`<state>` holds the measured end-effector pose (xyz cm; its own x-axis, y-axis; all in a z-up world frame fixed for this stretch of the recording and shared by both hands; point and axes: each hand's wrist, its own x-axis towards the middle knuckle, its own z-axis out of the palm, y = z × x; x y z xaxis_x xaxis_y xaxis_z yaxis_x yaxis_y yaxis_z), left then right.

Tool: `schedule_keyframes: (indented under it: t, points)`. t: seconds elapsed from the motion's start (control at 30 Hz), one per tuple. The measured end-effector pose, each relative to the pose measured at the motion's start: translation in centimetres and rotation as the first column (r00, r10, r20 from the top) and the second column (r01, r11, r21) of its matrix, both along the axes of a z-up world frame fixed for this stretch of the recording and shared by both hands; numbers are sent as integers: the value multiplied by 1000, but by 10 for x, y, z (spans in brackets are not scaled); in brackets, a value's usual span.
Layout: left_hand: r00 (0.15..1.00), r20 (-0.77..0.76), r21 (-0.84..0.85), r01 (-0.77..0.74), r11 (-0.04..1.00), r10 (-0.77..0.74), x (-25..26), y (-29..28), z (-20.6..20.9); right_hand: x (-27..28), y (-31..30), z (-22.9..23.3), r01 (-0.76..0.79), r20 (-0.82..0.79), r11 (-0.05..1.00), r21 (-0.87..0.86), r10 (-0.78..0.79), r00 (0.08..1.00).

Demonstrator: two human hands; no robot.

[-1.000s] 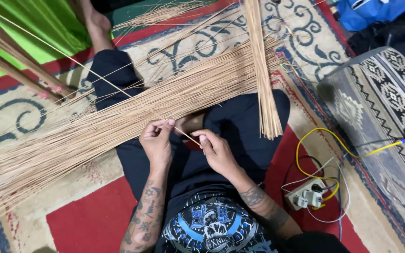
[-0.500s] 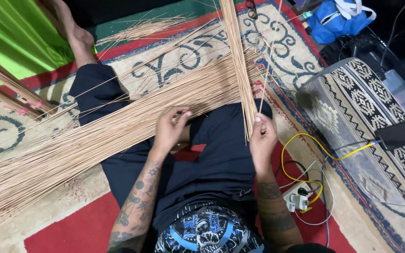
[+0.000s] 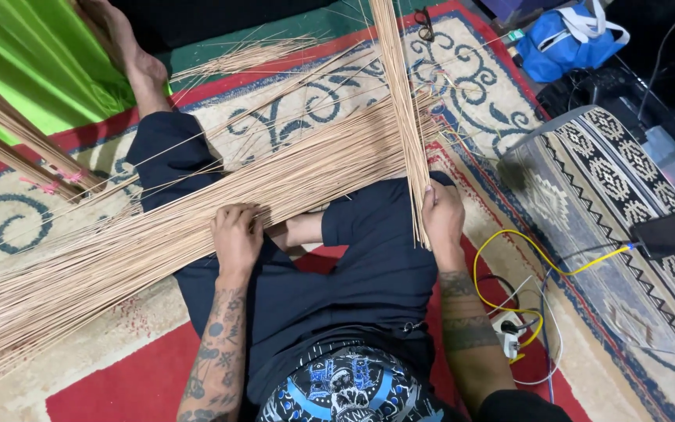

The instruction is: Weaving thin wooden sticks together to create a large mat or screen while sitting on the floor.

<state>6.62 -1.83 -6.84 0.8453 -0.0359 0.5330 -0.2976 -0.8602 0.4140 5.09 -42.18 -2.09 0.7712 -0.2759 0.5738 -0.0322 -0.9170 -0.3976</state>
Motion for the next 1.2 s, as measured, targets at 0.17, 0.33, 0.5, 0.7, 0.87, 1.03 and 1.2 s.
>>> schedule_keyframes:
  t: [0.17,0.33,0.5,0.7,0.87,1.03,1.2]
  points:
    - [999,19,23,-29,999,29,2,-2,-8,5,-1,-14,69,-140,996,63,-60,988]
    - [998,29,75,-65,995,63,5,-3,-12,6,-1,-15,136,-208,988,76,-118,971]
    - [985,87,108,-159,981,150,7,-4,-10,7,-6,-16,144,-219,986,80,-124,968]
    - [943,131,152,-324,934,306,15,5,-32,6,-12,-17,157,-249,984,85,-132,959]
    - [922,134,154,-381,912,363,17,6,-36,-3,-2,-3,77,-95,994,76,-69,993]
    - [901,145,141,-429,892,409,3,29,-8,-14,19,14,-67,158,998,5,65,985]
    - [716,221,176,-697,695,662,-43,131,4,-41,59,49,-177,93,983,42,172,981]
